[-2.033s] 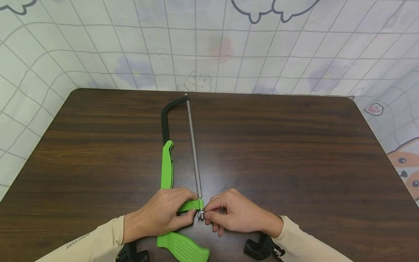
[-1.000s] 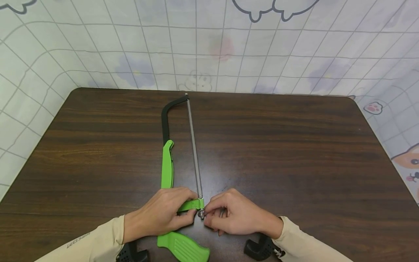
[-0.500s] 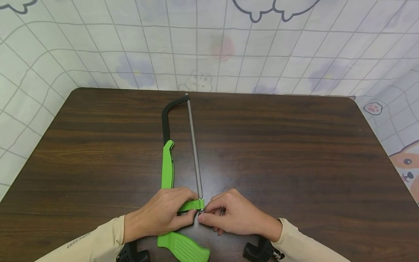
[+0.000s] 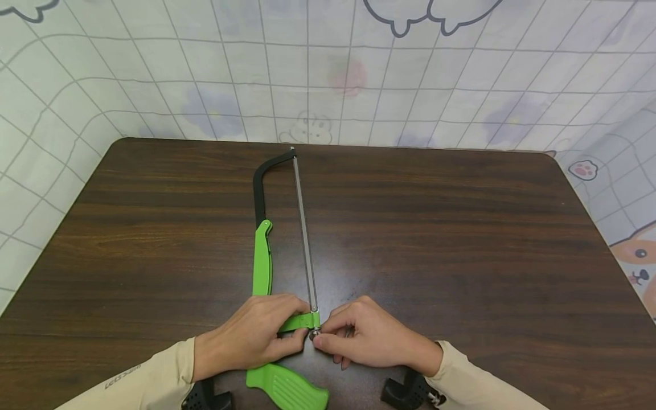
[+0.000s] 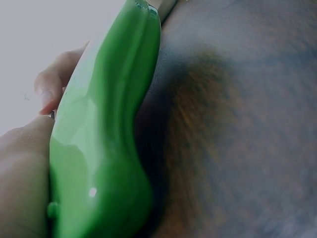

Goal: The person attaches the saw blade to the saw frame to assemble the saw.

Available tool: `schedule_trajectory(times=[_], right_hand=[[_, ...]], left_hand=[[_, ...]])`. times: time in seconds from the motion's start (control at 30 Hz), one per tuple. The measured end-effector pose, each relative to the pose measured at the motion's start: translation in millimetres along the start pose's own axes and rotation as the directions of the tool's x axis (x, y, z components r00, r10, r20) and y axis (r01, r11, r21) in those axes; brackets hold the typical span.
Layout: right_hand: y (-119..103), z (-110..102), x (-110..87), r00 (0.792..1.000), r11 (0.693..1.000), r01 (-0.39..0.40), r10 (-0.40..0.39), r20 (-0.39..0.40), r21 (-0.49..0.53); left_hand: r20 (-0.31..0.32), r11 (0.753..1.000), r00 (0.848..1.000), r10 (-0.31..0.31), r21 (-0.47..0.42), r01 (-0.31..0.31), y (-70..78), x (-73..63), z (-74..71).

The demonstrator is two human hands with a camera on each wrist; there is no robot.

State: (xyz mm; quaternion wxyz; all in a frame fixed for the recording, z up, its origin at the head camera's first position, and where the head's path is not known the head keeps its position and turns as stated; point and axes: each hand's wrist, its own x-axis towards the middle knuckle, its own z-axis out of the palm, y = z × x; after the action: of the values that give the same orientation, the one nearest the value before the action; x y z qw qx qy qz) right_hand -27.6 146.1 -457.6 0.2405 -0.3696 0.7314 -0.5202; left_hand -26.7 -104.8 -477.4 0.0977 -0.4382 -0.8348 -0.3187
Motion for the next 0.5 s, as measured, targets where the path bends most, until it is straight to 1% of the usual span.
schedule_trajectory(times=[0.13, 0.2, 0.37, 0.43, 0.5], right_hand=[[0.3, -0.7, 0.2, 1.000, 1.000, 0.009, -0.009, 0.004, -0.001], [0.1, -0.7, 0.3, 1.000, 1.000, -0.010, 0.010, 0.006, 0.014], [0.4, -0.4, 0.1, 1.000, 1.000, -0.012, 0.012, 0.008, 0.016], [0.6, -0.3, 0.1, 1.000, 1.000, 0.011, -0.011, 0.008, 0.003], [0.5, -0.4, -0.2, 1.000, 1.000, 0.015, -0.015, 0.007, 0.000]], left_hand=[[-0.005, 1.000, 1.000, 0.006, 0.007, -0.006, -0.1, 0.0, 0.0], [-0.009, 1.000, 1.000, 0.011, 0.009, -0.011, -0.3, 0.0, -0.1], [-0.007, 1.000, 1.000, 0.012, 0.004, -0.012, -0.3, 0.0, -0.1], [-0.004, 1.000, 1.000, 0.009, 0.000, -0.009, -0.4, -0.1, 0.0], [-0.001, 1.000, 1.000, 0.007, -0.003, -0.007, -0.6, -0.2, -0.1]])
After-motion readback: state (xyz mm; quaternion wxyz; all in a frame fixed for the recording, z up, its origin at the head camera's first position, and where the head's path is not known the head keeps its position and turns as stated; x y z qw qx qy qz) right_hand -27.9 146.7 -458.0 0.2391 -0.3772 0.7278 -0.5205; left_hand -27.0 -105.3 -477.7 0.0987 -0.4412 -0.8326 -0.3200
